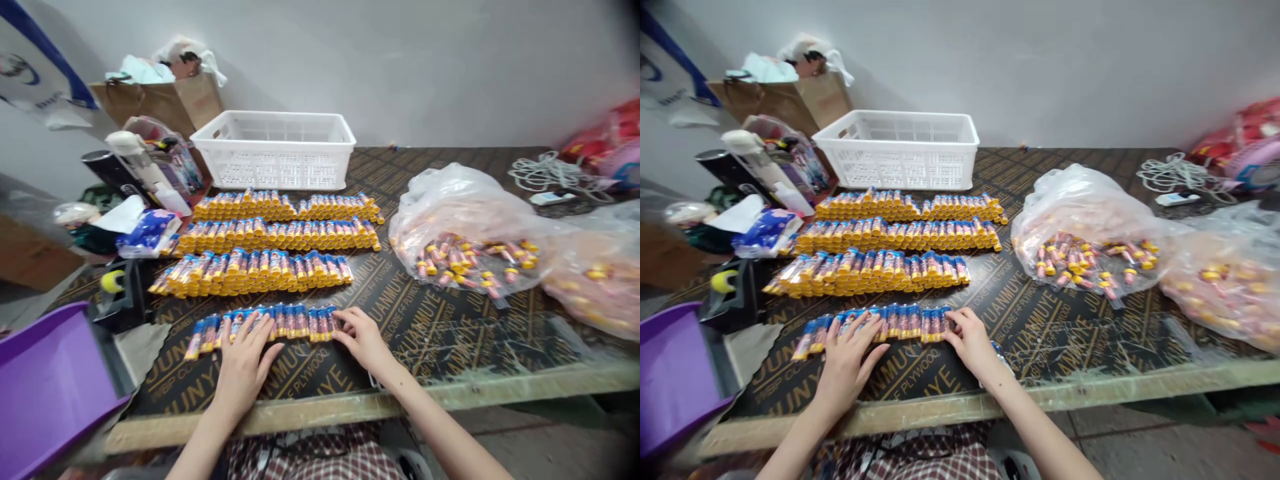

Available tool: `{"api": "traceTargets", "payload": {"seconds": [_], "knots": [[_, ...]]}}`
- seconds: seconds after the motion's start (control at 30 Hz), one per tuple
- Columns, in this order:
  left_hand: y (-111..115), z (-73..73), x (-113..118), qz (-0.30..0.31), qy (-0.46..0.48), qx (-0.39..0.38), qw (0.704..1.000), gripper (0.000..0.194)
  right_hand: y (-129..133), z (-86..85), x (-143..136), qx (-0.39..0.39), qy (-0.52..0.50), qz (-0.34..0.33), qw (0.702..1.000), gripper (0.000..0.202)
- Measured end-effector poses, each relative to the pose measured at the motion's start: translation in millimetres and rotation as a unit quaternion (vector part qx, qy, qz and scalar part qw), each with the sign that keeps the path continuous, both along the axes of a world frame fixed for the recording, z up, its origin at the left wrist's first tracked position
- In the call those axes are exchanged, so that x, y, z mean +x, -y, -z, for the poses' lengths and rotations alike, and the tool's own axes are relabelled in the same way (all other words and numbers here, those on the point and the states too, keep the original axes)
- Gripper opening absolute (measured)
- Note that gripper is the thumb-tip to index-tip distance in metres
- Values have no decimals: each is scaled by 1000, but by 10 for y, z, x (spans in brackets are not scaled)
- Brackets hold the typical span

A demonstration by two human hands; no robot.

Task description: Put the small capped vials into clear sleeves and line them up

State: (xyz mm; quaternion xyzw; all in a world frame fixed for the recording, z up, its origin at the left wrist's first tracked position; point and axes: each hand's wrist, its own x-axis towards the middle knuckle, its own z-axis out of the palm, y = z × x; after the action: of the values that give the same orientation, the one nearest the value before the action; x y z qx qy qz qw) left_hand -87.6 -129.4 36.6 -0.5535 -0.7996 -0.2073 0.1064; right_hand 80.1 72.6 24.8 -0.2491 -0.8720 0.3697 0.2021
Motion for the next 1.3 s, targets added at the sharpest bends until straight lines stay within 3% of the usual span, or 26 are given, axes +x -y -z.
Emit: {"api": "traceTargets", "payload": {"seconds": [0.13,0.2,0.27,0.4,0.5,0.6,0.77,0.93,1.1,1.3], "knots": [[-457,-64,419,59,92,71,992,21,-308,-144,165,63,24,72,995,24],[-740,-126,690,109,146,11,983,23,-656,-236,333,109,44,142,983,23],[-995,-199,931,128,179,-101,970,26,-1087,-323,524,151,72,222,961,26],[-1320,-304,1207,83,192,-284,936,25,-1913,-391,747,197,146,332,911,36],[-1406,-318,1288,48,174,-317,931,21,-2301,-337,655,207,203,340,895,44],[-1426,-290,1331,32,177,-321,930,21,-2505,-259,404,202,258,325,887,52],[-1408,-179,1344,33,245,-260,933,4,-2664,-221,78,176,333,324,868,67],[-1383,-107,1356,15,268,-227,936,15,-2666,-270,117,170,386,302,855,56],[-1398,-107,1351,25,257,-241,936,17,-2467,-288,274,173,414,261,855,52],[-1428,-114,1332,35,255,-236,937,15,-2022,-302,571,198,405,222,865,52]]}}
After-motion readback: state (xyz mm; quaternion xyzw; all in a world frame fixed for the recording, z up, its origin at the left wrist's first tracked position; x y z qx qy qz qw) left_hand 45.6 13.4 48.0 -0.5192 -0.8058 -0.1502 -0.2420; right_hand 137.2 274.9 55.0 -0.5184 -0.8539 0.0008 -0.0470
